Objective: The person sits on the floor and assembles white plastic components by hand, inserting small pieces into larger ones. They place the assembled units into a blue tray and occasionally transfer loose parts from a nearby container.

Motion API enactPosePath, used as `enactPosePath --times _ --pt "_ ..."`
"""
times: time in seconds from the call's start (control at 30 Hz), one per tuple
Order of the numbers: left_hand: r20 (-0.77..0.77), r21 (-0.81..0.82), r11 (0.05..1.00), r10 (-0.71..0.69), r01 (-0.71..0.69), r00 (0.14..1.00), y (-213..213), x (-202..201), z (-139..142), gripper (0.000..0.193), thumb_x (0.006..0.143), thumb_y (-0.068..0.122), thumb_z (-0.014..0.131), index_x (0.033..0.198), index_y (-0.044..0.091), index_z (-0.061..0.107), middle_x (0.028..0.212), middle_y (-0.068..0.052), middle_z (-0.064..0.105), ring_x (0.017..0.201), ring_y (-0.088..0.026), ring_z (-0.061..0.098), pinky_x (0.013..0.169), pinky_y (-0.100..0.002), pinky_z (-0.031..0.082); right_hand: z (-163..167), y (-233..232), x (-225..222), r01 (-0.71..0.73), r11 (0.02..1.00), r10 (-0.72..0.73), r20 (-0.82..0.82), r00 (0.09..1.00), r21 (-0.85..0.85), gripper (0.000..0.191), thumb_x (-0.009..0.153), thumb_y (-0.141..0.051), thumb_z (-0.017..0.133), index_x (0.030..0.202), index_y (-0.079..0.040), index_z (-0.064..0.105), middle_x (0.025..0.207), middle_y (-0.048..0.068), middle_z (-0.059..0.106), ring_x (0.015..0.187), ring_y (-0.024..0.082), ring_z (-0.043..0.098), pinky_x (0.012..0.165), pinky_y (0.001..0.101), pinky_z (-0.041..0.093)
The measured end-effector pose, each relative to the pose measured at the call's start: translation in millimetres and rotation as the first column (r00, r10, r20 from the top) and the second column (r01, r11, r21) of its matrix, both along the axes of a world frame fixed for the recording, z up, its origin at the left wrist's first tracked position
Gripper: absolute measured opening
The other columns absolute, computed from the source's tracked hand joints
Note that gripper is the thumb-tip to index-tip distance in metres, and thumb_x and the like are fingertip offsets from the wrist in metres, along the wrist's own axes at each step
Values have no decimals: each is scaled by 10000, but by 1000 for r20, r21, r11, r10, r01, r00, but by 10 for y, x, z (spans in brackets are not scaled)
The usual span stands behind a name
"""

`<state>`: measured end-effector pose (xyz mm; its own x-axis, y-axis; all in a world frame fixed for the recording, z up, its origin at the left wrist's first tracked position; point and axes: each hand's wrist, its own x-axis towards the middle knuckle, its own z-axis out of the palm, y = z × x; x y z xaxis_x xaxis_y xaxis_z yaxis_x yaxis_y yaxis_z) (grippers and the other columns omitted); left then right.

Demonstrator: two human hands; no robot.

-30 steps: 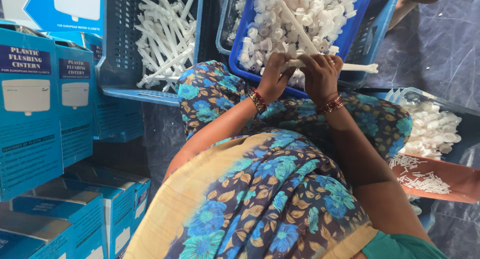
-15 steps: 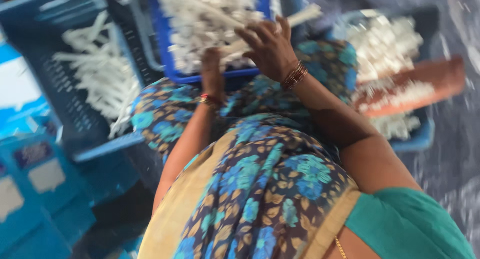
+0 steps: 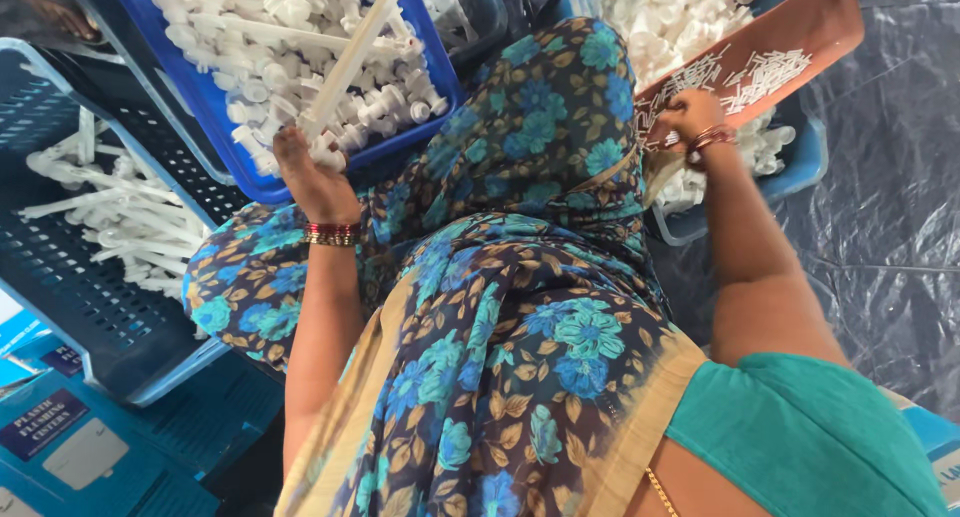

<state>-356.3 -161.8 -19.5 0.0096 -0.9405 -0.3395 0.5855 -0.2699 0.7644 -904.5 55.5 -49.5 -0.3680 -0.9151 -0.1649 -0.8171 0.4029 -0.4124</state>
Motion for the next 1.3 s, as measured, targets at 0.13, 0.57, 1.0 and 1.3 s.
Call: enactPosePath --times 0.13,0.57,1.0,1.3 --pt "20 15 1000 1 -1 1000 54 -26 -32 244 1028 361 658 1138 169 559 952 8 610 793 -118 592 613 -273 447 -233 10 403 -112 993 103 -214 971 -30 276 958 -266 765 839 -34 673 846 200 678 869 413 664 803 485 543" --pt "25 72 997 -26 24 999 119 59 22 304 998 398 655 1168 160 571 985 -19 646 801 -126 623 624 -291 488 -133 220 310 357 930 -349 87 933 -90 156 819 -175 827 863 -54 739 822 135 720 749 276 709 693 378 539" --pt "-9 49 998 36 -36 999 -168 -207 -400 216 1023 281 606 1184 143 650 1008 20 626 830 -97 570 659 -285 460 1076 -1531 1214 36 547 -34 20 999 -836 28 967 5 726 994 11 724 982 112 688 895 271 634 745 332 529" --pt "65 11 998 -70 69 995 -183 -265 -140 211 1053 341 571 1114 144 616 962 -3 588 830 -87 547 641 -273 448 1184 -2150 3512 -389 610 615 103 782 -690 143 890 22 777 1016 -45 759 957 114 729 892 258 704 788 369 560"
